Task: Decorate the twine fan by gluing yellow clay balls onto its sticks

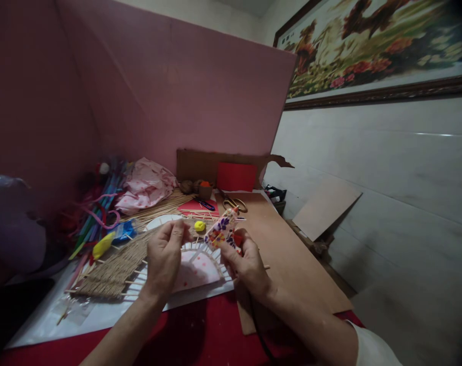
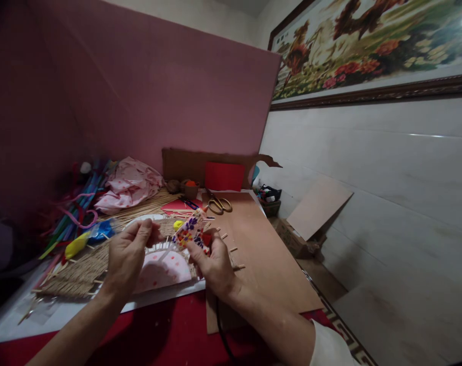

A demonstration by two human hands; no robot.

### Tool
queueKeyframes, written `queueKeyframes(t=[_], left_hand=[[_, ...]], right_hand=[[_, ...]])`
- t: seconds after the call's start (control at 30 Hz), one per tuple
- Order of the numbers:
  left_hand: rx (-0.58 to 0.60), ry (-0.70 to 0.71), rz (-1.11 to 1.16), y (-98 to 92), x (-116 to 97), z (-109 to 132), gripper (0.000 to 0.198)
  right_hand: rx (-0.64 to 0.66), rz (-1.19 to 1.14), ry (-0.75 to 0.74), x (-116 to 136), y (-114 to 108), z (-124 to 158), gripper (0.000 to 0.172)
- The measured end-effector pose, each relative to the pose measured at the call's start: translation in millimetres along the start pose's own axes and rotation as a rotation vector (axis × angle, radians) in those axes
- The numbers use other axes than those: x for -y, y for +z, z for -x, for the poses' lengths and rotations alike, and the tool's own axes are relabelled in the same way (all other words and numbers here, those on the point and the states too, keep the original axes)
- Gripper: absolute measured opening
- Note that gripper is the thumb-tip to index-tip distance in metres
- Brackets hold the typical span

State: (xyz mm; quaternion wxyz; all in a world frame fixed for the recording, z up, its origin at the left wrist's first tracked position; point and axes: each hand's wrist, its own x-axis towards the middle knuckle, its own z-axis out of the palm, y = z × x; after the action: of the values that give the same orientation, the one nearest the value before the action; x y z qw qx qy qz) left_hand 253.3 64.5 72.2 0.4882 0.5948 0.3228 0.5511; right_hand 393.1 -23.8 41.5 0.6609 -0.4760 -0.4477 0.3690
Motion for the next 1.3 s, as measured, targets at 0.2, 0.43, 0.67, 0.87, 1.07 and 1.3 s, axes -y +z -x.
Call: queueKeyframes(t=[0.2, 0.43, 0.67, 0.87, 1.07, 1.3], left_hand=[[0.122, -0.071, -0.009, -0.4, 1, 4, 0.022], [0.421, -0.224, 0.17, 8.4, 2, 16, 0.042], [0.447, -0.192, 0.158, 10.8, 4, 17, 0.038], [0.473, -0.141, 0.056, 7.5, 6, 14, 0.028], [0.42, -0.135, 0.092, 6.8, 10, 14, 0.029], [0.441, -0.127, 0.018, 4.5, 9, 12, 0.033]], right_hand=[[-0.091, 0.106, -0.206, 8, -10, 1, 0.02], [-0.245, 0.332, -0.334, 4, -11, 2, 0.031], [-0.327, 0.527, -0.31, 1, -8, 2, 0.036], [-0.315, 0.562, -0.247, -5, -10, 3, 0.041], [-0.146, 0.111, -0.049, -2, -5, 0, 0.052], [0.16, -0.224, 0.129, 3, -6, -1, 0.036]])
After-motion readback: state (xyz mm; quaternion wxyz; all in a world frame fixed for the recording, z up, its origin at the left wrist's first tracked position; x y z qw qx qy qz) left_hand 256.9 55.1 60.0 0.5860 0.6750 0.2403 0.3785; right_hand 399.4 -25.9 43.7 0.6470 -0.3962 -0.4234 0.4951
